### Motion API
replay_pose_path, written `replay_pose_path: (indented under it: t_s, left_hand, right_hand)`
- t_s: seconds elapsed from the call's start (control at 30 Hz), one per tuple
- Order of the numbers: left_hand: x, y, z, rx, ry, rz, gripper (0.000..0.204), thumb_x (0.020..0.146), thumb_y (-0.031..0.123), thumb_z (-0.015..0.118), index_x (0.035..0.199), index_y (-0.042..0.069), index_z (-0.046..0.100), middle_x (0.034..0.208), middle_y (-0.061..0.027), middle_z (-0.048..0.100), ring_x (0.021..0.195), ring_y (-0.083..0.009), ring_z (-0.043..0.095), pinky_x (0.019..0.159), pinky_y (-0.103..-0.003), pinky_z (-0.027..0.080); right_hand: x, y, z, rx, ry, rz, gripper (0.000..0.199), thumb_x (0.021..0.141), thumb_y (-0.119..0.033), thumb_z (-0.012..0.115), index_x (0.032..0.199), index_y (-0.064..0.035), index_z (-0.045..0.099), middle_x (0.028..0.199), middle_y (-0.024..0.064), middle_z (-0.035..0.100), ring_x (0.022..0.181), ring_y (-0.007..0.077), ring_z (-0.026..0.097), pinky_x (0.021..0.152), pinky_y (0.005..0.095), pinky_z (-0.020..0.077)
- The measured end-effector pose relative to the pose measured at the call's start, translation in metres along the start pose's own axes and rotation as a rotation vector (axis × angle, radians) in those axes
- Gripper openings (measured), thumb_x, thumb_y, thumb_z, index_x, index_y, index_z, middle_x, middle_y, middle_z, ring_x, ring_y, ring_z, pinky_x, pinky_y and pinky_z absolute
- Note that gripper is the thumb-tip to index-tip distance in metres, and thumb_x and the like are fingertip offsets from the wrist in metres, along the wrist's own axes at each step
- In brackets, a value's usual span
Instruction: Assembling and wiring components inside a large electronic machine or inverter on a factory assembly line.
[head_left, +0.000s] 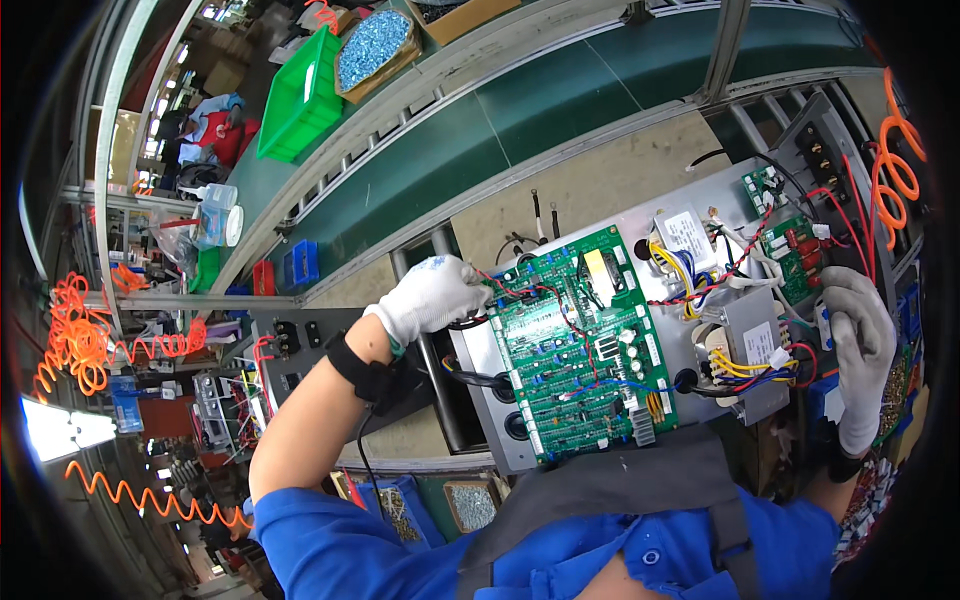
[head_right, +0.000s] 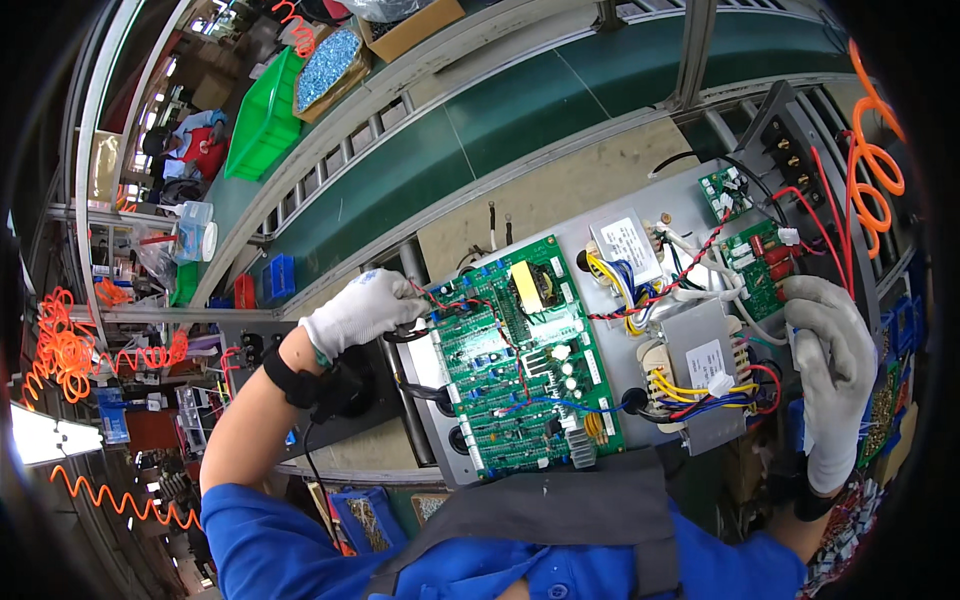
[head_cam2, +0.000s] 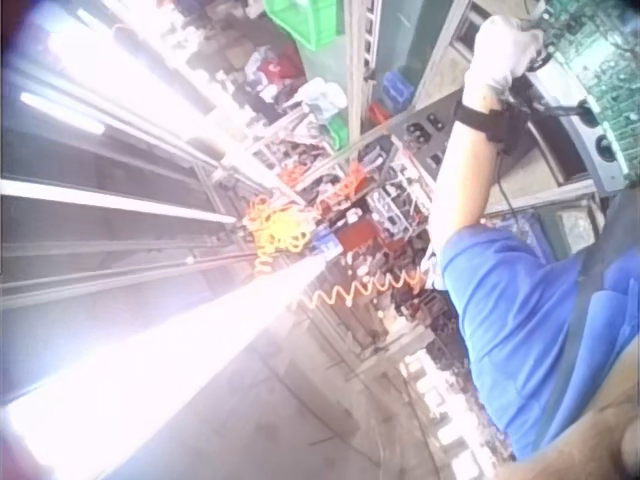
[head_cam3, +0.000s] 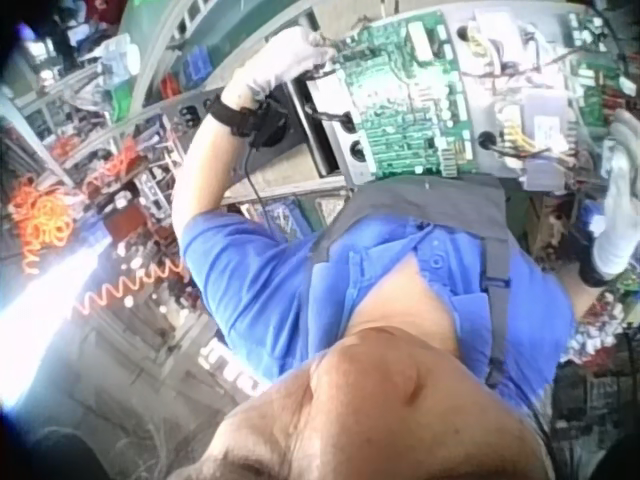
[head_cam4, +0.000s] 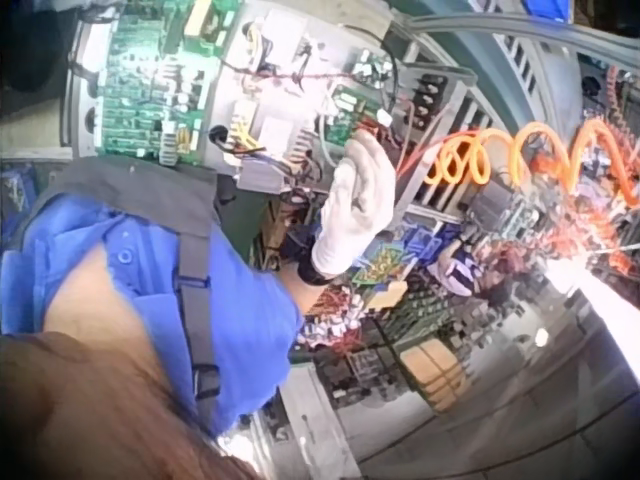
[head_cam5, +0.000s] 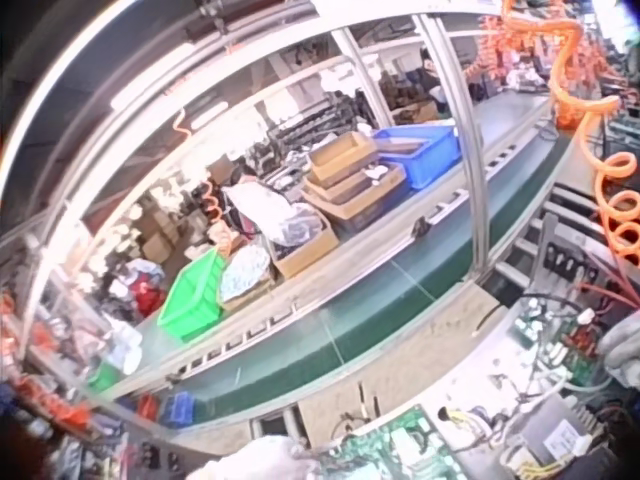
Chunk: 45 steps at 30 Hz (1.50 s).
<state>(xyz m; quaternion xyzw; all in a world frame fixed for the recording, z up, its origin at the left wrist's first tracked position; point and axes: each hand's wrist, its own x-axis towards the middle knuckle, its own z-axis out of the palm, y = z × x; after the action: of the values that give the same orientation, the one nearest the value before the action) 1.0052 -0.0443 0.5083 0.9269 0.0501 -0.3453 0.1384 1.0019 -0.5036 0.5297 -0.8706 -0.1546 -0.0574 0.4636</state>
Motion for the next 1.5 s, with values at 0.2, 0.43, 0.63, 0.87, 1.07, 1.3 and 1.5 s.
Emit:
replay_pose_path:
  t_s: [0.2,0.43,0.63,0.87,1.07,1.3,1.5]
  left_hand:
    - [-0.007,0.000,0.013,-0.378,-0.021,-0.142,0.030,0.091,0.026,0.064,0.092,-0.004,0.066,0.069,-0.0005,0.058,0.066,-0.0067,0.049,0.059,-0.027,0.042]
    - [-0.004,-0.004,-0.002,-0.094,-0.032,0.016,0.025,0.085,0.023,0.060,0.089,-0.001,0.067,0.069,-0.0174,0.058,0.065,-0.0336,0.058,0.058,-0.041,0.047]
    - [-0.041,0.085,0.021,0.255,0.780,0.264,0.009,0.075,0.010,0.065,0.081,0.004,0.065,0.093,-0.0120,0.064,0.087,-0.0318,0.062,0.077,-0.041,0.049]
    - [0.001,0.195,0.038,0.426,0.571,0.700,0.032,0.072,0.006,0.062,0.104,0.009,0.063,0.123,-0.0174,0.052,0.102,-0.0359,0.057,0.083,-0.046,0.048]
    - [0.024,0.173,0.028,0.299,0.575,0.767,0.023,0.071,0.006,0.061,0.094,0.004,0.062,0.097,-0.0150,0.063,0.092,-0.0344,0.061,0.080,-0.045,0.048]
    - [0.040,0.168,0.012,-0.582,0.352,0.519,0.035,0.080,0.008,0.062,0.114,0.003,0.055,0.089,-0.0077,0.064,0.082,-0.0122,0.061,0.073,-0.029,0.050]
    - [0.053,0.214,0.007,0.258,0.418,0.825,0.053,0.071,0.020,0.066,0.121,0.004,0.057,0.096,-0.0251,0.065,0.096,-0.0382,0.063,0.084,-0.044,0.049]
  right_hand:
    - [-0.016,0.016,-0.005,0.064,-0.044,-0.003,0.017,0.083,0.005,0.048,0.095,0.0070,0.061,0.113,0.0159,0.060,0.101,0.0202,0.058,0.087,0.0301,0.0453]
    - [-0.012,-0.010,0.015,-0.023,0.020,-0.094,0.015,0.081,-0.001,0.056,0.092,0.0018,0.067,0.102,0.0134,0.067,0.094,0.0242,0.062,0.083,0.0340,0.0477]
    - [-0.018,-0.027,-0.024,-0.072,0.008,-0.109,0.017,0.079,0.000,0.057,0.094,0.0030,0.065,0.100,0.0137,0.067,0.089,0.0249,0.065,0.081,0.0335,0.0493]
    - [0.086,0.019,0.040,-0.684,-0.340,-0.477,0.041,0.080,-0.020,0.063,0.119,-0.0074,0.060,0.129,0.0140,0.054,0.125,0.0327,0.046,0.100,0.0483,0.0391]
    - [0.107,-0.019,0.022,-0.543,-0.497,-0.352,0.024,0.081,-0.020,0.061,0.094,-0.0007,0.065,0.086,0.0178,0.065,0.087,0.0343,0.063,0.078,0.0392,0.0482]
    - [0.056,-0.087,-0.032,-0.178,-0.584,-0.438,0.019,0.079,-0.008,0.064,0.096,-0.0011,0.068,0.073,0.0137,0.064,0.067,0.0284,0.062,0.062,0.0340,0.0480]
    - [0.028,-0.063,-0.027,0.533,-0.525,0.145,0.022,0.086,-0.002,0.059,0.107,0.0026,0.063,0.098,0.0114,0.069,0.087,0.0172,0.066,0.081,0.0294,0.0512]
